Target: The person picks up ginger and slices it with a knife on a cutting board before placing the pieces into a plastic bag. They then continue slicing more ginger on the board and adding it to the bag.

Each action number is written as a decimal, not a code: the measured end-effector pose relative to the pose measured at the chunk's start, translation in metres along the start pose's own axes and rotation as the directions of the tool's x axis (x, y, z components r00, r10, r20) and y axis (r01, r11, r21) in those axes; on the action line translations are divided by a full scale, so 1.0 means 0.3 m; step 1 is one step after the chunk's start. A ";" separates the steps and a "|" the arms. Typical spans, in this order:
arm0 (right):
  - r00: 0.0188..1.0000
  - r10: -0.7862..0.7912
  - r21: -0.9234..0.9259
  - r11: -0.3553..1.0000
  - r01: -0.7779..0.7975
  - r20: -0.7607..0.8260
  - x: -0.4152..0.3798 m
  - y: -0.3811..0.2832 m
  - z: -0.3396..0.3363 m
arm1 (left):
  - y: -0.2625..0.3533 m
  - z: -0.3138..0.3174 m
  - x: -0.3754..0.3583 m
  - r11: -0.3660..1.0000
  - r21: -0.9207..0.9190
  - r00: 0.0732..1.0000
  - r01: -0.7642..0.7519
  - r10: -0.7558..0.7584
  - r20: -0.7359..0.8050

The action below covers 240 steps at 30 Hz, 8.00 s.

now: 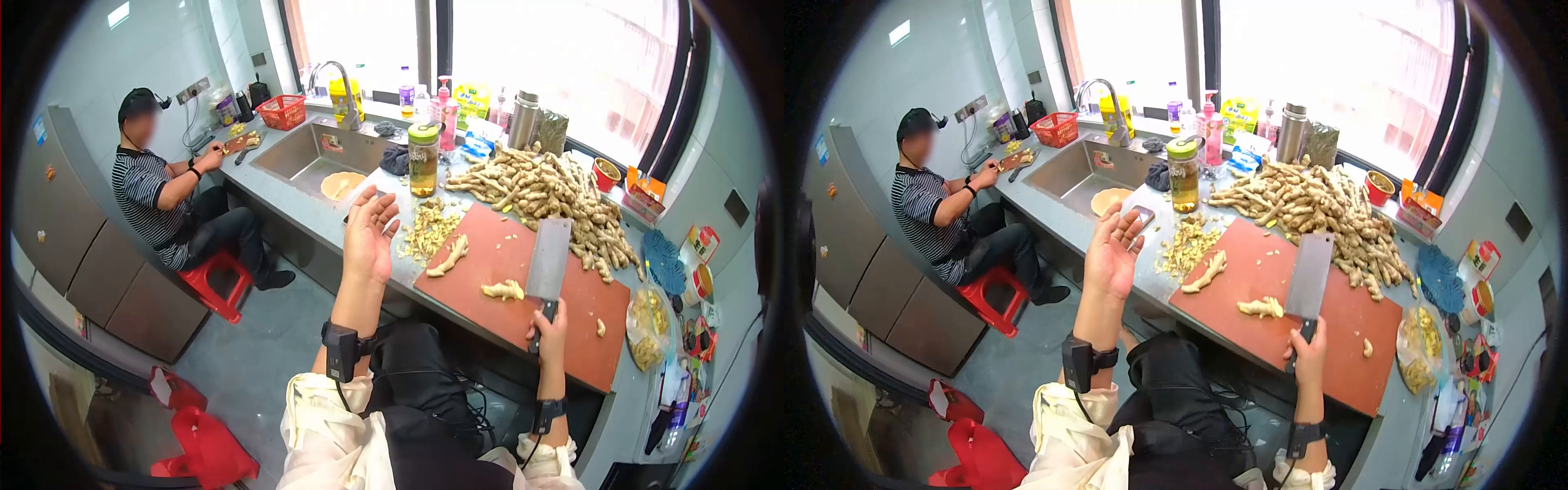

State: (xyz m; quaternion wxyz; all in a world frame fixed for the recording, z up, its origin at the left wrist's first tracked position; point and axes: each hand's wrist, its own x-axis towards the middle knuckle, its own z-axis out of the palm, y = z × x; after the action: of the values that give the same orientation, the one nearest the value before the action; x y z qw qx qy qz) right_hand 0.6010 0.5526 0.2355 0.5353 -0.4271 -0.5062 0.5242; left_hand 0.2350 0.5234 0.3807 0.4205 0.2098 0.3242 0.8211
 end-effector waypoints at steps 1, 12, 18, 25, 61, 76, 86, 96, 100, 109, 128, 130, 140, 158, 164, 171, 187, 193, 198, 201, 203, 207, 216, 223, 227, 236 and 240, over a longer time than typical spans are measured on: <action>1.000 0.003 -0.010 1.000 -0.003 0.002 -0.001 0.003 -0.003 | -0.015 0.014 0.039 1.000 -0.003 1.000 0.001 -0.001 -0.007; 0.995 0.067 -0.082 0.994 -0.073 -0.073 -0.020 -0.067 0.046 | -0.405 0.145 0.253 0.949 -0.031 0.949 0.314 -0.314 -0.006; 0.985 0.102 -0.092 0.989 -0.116 -0.141 -0.026 -0.063 0.049 | -0.605 0.115 0.097 0.889 0.296 0.840 0.350 -0.437 0.320; 0.975 0.058 -0.050 0.996 -0.070 -0.217 -0.027 -0.072 0.073 | -0.640 0.031 0.029 0.515 0.594 0.570 -0.618 -0.227 0.790; 0.946 0.310 -0.588 0.785 -0.195 0.100 -0.046 -0.386 0.034 | -0.632 0.019 0.000 0.366 0.591 0.572 -0.719 -0.173 0.802; 0.955 0.228 -0.858 0.512 0.049 0.191 -0.030 -0.393 0.084 | -0.684 -0.022 0.039 0.446 0.568 0.580 -0.691 -0.127 0.805; 0.934 0.343 -0.807 0.577 -0.123 0.103 -0.028 -0.405 0.094 | -0.707 -0.060 0.062 0.567 0.544 0.563 -0.619 -0.163 0.810; 0.937 0.286 -0.935 0.342 0.096 0.200 -0.021 -0.395 0.085 | -0.638 -0.026 0.042 0.459 0.637 0.587 -0.620 -0.267 0.764; 0.925 0.330 -0.952 0.291 0.091 0.189 -0.008 -0.412 0.113 | -0.632 -0.022 0.048 0.448 0.618 0.555 -0.646 -0.280 0.784; 0.928 0.316 -0.965 0.230 0.130 0.200 0.057 -0.302 0.134 | -0.630 -0.019 0.040 0.450 0.614 0.557 -0.648 -0.270 0.785; 0.933 0.293 -0.878 0.477 0.046 0.208 -0.026 -0.428 0.077 | -0.628 -0.022 0.033 0.460 0.630 0.578 -0.626 -0.269 0.770; 0.928 0.313 -0.883 0.469 0.034 0.202 -0.023 -0.430 0.085 | -0.632 -0.024 0.035 0.455 0.618 0.570 -0.640 -0.257 0.780; 0.899 0.396 -0.947 0.317 0.056 0.185 0.010 -0.406 0.114 | -0.627 -0.023 0.035 0.457 0.617 0.561 -0.641 -0.271 0.783; 0.905 0.364 -0.959 0.249 0.135 0.222 -0.007 -0.409 0.098 | -0.638 -0.027 0.037 0.478 0.608 0.568 -0.634 -0.245 0.786; 0.915 0.369 -0.966 0.249 0.071 0.162 -0.001 -0.357 0.144 | -0.647 -0.032 0.040 0.479 0.573 0.545 -0.665 -0.214 0.811; 0.946 0.291 -0.846 0.532 -0.033 0.146 0.072 -0.280 0.093 | -0.643 -0.037 0.038 0.458 0.590 0.549 -0.665 -0.237 0.802; 0.915 0.377 -0.901 0.433 -0.036 0.145 -0.029 -0.454 0.114 | -0.631 -0.028 0.034 0.450 0.603 0.553 -0.659 -0.254 0.794; 0.903 0.395 -0.941 0.338 0.028 0.169 -0.029 -0.417 0.110 | -0.628 -0.025 0.035 0.450 0.606 0.552 -0.656 -0.262 0.792; 0.904 0.384 -0.961 0.262 0.086 0.185 -0.010 -0.414 0.136 | -0.633 -0.026 0.037 0.449 0.596 0.542 -0.666 -0.257 0.800; 0.900 0.392 -0.968 0.226 0.105 0.190 0.029 -0.390 0.163 | -0.622 -0.019 0.037 0.450 0.594 0.539 -0.667 -0.259 0.802; 0.907 0.378 -0.969 0.225 0.104 0.185 0.059 -0.346 0.178 | -0.620 -0.018 0.036 0.448 0.596 0.540 -0.667 -0.261 0.800; 0.938 0.289 -0.951 0.289 0.106 0.192 0.097 -0.276 0.166 | -0.620 -0.020 0.035 0.450 0.596 0.543 -0.665 -0.257 0.800; 0.930 0.317 -0.913 0.405 0.045 0.186 0.025 -0.431 0.112 | -0.629 -0.024 0.034 0.457 0.597 0.549 -0.659 -0.250 0.798; 0.907 0.364 -0.918 0.392 0.058 0.212 -0.013 -0.452 0.105 | -0.628 -0.024 0.037 0.447 0.596 0.545 -0.667 -0.254 0.799; 0.881 0.444 -0.940 0.340 0.004 0.164 0.001 -0.461 0.124 | -0.628 -0.021 0.038 0.456 0.596 0.541 -0.661 -0.262 0.799; 0.877 0.437 -0.952 0.298 0.066 0.197 0.040 -0.399 0.143 | -0.620 -0.022 0.041 0.450 0.599 0.540 -0.662 -0.267 0.798; 0.903 0.376 -0.945 0.317 0.086 0.208 0.077 -0.345 0.156 | -0.614 -0.017 0.035 0.456 0.595 0.533 -0.662 -0.272 0.801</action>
State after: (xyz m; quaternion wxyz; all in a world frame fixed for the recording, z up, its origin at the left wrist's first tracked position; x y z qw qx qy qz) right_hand 0.5665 0.5631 0.3455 0.0251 -0.5867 -0.7682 0.2549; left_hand 0.3282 0.6107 0.2474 0.2342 0.7867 0.4219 0.3849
